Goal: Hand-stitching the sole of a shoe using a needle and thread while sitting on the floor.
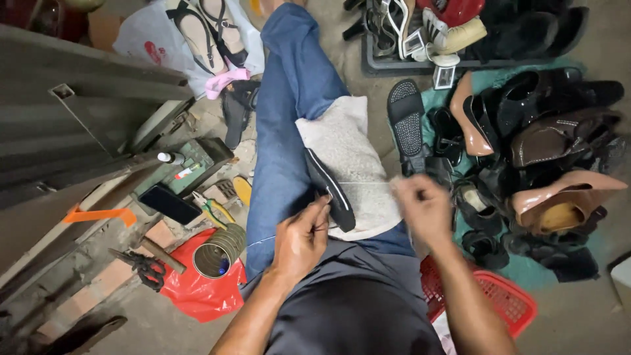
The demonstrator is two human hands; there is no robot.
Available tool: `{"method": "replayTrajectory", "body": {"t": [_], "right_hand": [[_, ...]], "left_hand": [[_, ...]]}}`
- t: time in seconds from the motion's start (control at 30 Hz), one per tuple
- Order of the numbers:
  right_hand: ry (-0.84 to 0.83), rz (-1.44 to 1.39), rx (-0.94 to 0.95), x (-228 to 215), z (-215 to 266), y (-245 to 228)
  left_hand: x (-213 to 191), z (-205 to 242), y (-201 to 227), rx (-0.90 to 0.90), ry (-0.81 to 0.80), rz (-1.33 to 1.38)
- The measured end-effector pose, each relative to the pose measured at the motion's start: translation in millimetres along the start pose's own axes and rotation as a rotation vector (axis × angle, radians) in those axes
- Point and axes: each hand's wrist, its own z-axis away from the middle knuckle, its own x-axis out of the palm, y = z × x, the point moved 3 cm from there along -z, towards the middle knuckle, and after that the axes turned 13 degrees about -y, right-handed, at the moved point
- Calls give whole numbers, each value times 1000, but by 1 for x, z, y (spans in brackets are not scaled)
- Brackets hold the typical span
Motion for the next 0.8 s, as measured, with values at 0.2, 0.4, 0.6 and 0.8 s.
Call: {"method": "replayTrajectory", "body": {"t": [0.2, 0.4, 0.6, 0.8], "right_hand": [[39, 623, -85, -48, -9, 26], [-73, 509, -402, 1, -2, -60], [-335, 515, -538, 34, -10, -100], [-556, -377, -283, 20, -13, -74]], "left_hand": [[-1, -2, 6, 56, -25, 18], [1, -1, 4, 38, -26, -18], [1, 2, -1, 22, -36, -8], [2, 2, -3, 14, -26, 28]]}}
